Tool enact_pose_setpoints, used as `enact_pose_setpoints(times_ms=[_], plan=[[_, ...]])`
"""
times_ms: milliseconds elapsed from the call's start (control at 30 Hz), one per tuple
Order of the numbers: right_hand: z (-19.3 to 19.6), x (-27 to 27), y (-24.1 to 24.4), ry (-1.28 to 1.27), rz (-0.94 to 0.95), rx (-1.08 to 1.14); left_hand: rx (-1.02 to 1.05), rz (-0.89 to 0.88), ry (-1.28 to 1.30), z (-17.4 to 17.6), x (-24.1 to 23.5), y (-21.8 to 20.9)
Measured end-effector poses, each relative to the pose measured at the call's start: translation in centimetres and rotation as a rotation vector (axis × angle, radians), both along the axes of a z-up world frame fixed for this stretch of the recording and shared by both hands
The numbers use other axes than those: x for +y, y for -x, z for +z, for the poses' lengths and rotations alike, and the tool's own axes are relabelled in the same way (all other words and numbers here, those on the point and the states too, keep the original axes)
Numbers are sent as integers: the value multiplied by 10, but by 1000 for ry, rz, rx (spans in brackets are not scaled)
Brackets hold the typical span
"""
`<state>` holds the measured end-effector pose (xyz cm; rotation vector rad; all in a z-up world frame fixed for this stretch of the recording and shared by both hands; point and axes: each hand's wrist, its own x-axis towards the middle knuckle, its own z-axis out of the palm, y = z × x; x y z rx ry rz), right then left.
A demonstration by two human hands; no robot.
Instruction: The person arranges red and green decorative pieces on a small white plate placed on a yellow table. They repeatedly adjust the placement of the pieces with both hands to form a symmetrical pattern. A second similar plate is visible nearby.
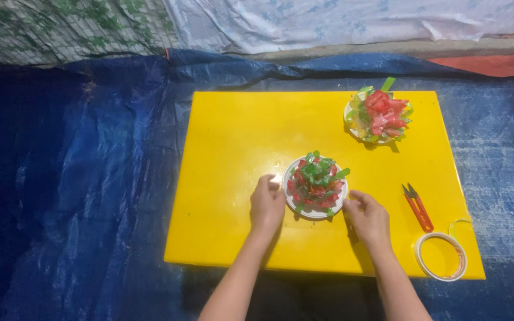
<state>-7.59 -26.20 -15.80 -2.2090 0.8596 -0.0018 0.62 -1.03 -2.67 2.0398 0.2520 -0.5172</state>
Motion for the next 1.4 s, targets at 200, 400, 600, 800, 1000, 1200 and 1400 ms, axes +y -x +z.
enact_pose_setpoints(times_ms=[200,400,600,800,1000,1200,1400], plan=[[44,17,-16,1,60,13,7,-39,-42,-44,-7,-37],[54,20,-43,12,151,-24,21,-26,81,-20,13,-3],[38,11,-28,-35,124,-42,119,28,176,-1,25,23],[67,28,21,-301,-54,-203,117,60,173,21,26,32],[75,37,22,-236,-1,-168,75,12,50,17,22,38],[85,44,6,-200,17,-74,86,78,12,16,19,42],[81,39,0,-204,-22,-6,-16,95,6,3,19,44]])
